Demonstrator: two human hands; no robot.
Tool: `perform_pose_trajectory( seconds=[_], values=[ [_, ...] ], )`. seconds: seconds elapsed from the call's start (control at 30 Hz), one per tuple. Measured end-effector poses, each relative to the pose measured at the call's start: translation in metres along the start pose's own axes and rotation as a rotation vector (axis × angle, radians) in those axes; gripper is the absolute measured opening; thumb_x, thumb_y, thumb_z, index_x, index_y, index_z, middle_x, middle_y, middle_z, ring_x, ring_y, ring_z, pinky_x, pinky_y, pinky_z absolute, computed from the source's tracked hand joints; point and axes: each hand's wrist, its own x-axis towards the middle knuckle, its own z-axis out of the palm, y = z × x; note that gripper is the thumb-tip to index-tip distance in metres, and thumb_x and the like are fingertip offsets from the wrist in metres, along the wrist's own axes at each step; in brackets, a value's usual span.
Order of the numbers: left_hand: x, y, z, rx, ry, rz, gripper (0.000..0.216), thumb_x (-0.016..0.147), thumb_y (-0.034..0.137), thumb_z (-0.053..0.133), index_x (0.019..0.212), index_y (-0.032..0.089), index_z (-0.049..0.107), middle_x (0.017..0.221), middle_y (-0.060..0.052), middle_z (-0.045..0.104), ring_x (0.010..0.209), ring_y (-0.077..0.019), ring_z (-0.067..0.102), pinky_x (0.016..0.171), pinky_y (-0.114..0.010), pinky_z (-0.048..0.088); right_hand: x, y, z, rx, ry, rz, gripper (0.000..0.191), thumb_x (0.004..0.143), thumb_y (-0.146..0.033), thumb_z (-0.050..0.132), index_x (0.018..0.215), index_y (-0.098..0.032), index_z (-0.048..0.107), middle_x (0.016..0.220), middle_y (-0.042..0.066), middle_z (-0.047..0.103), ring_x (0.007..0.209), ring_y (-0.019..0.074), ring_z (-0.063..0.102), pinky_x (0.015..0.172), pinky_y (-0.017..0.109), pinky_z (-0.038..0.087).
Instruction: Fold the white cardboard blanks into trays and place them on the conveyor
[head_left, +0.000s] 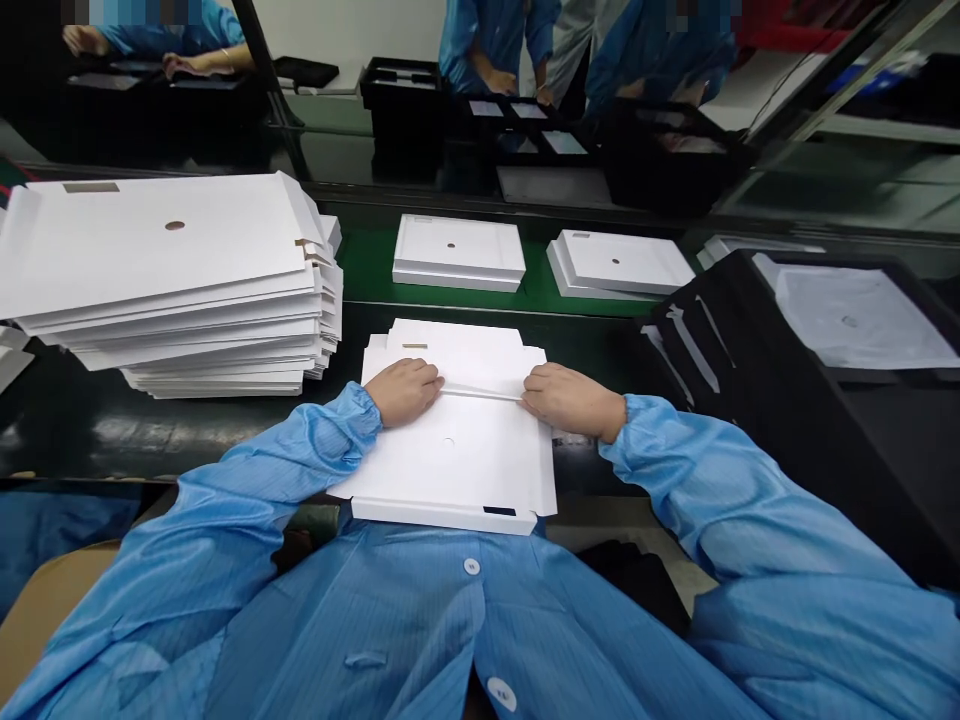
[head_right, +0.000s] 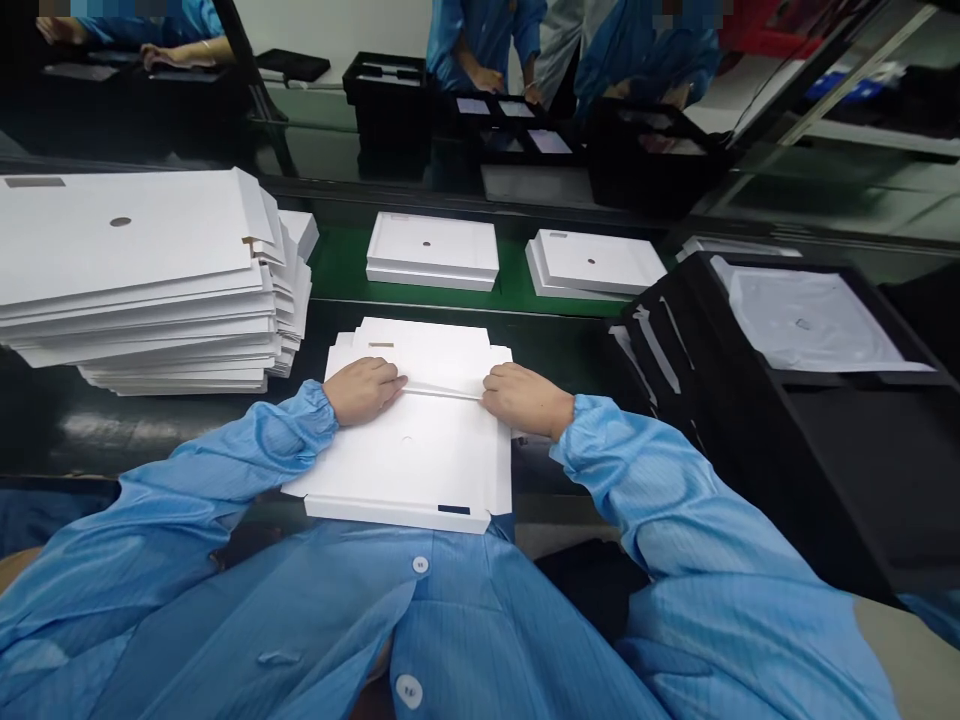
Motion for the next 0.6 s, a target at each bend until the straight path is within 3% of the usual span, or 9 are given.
perform_pose_trajectory(
  seconds=[0.17, 0.3, 0.5, 0.6],
  values=[
    [0.0, -0.002, -0.007, -0.033, -0.053, -0.063, 0.035, 0.102, 0.028, 0.042, 0.116, 0.015, 0.07, 0.099, -0.012, 0.067, 0.093, -0.0236, 0.06, 0.082, -0.039, 0.044, -0.003, 0.012, -0.007, -0.03, -0.03, 0.007, 0.039, 0.103, -0.025, 0.043, 0.078, -0.014, 0.07, 0.082, 0.01, 0.067, 0.085, 0.022, 0.054, 0.08, 0.035, 0.033],
    [-0.021, -0.019, -0.005, -0.15, -0.026, -0.154, 0.031, 0.098, 0.036, 0.053, 0.115, 0.018, 0.071, 0.105, -0.01, 0.069, 0.097, -0.0245, 0.063, 0.086, -0.04, 0.047, 0.006, 0.007, -0.014, -0.044, -0.066, 0.126, 0.032, 0.099, -0.029, 0.05, 0.08, -0.013, 0.07, 0.087, 0.012, 0.067, 0.087, 0.0244, 0.055, 0.079, 0.036, 0.032],
    [-0.048, -0.023, 0.009, -0.251, 0.144, -0.202, 0.029, 0.099, 0.036, 0.054, 0.11, 0.019, 0.074, 0.108, -0.01, 0.07, 0.101, -0.0229, 0.064, 0.09, -0.04, 0.049, 0.074, -0.045, -0.007, 0.135, 0.097, 0.184, 0.028, 0.098, -0.027, 0.05, 0.115, -0.013, 0.067, 0.111, 0.013, 0.066, 0.101, 0.0263, 0.055, 0.088, 0.037, 0.035],
    [-0.05, -0.019, 0.009, -0.21, 0.154, -0.185, 0.028, 0.097, 0.035, 0.056, 0.112, 0.019, 0.074, 0.107, -0.01, 0.069, 0.101, -0.0236, 0.063, 0.09, -0.041, 0.049, 0.111, -0.067, 0.0, 0.222, 0.151, 0.171, 0.028, 0.1, -0.026, 0.047, 0.116, -0.013, 0.066, 0.108, 0.012, 0.066, 0.098, 0.025, 0.055, 0.087, 0.036, 0.036]
  ],
)
